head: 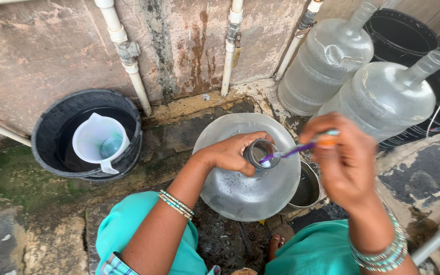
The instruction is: The person cleans large plastic water dispensers by rinsing them with water from a jug, scrubbing the interior with a toothbrush, and adding small stones. The person handles multiple dispensers, pouring water and scrubbing each one.
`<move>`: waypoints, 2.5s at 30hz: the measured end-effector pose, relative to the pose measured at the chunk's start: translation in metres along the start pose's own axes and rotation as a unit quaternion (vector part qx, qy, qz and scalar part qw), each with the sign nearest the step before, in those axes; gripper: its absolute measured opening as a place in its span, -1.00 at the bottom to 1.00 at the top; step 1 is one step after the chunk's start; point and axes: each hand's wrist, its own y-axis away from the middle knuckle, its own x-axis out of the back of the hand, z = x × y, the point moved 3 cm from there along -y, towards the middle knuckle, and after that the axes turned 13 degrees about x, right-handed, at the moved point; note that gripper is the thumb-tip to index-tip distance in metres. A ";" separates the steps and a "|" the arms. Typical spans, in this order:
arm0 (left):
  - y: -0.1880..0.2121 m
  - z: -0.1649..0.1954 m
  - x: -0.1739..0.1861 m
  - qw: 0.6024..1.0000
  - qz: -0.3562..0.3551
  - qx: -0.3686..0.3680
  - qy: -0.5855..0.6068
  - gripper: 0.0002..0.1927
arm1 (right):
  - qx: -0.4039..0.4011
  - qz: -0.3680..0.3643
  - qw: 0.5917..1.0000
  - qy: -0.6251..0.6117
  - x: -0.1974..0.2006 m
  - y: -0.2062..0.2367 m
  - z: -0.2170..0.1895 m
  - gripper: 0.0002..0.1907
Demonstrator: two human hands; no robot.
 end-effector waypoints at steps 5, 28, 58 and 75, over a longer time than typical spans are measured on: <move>0.001 0.002 -0.003 0.997 0.052 -0.056 -0.015 -0.09 | 0.037 -0.097 0.993 0.052 -0.052 0.011 0.049 -0.76; 0.001 -0.014 0.009 0.978 0.111 -0.016 -0.176 0.01 | -0.004 -0.121 0.991 0.064 -0.069 0.010 0.057 -0.77; -0.012 -0.036 0.017 0.987 0.059 0.074 -0.130 0.10 | 0.029 -0.048 0.983 0.173 -0.031 0.012 -0.002 -0.69; -0.006 -0.032 0.016 0.995 0.058 0.060 -0.049 -0.03 | 0.058 -0.048 0.977 0.198 -0.050 0.004 -0.014 -0.78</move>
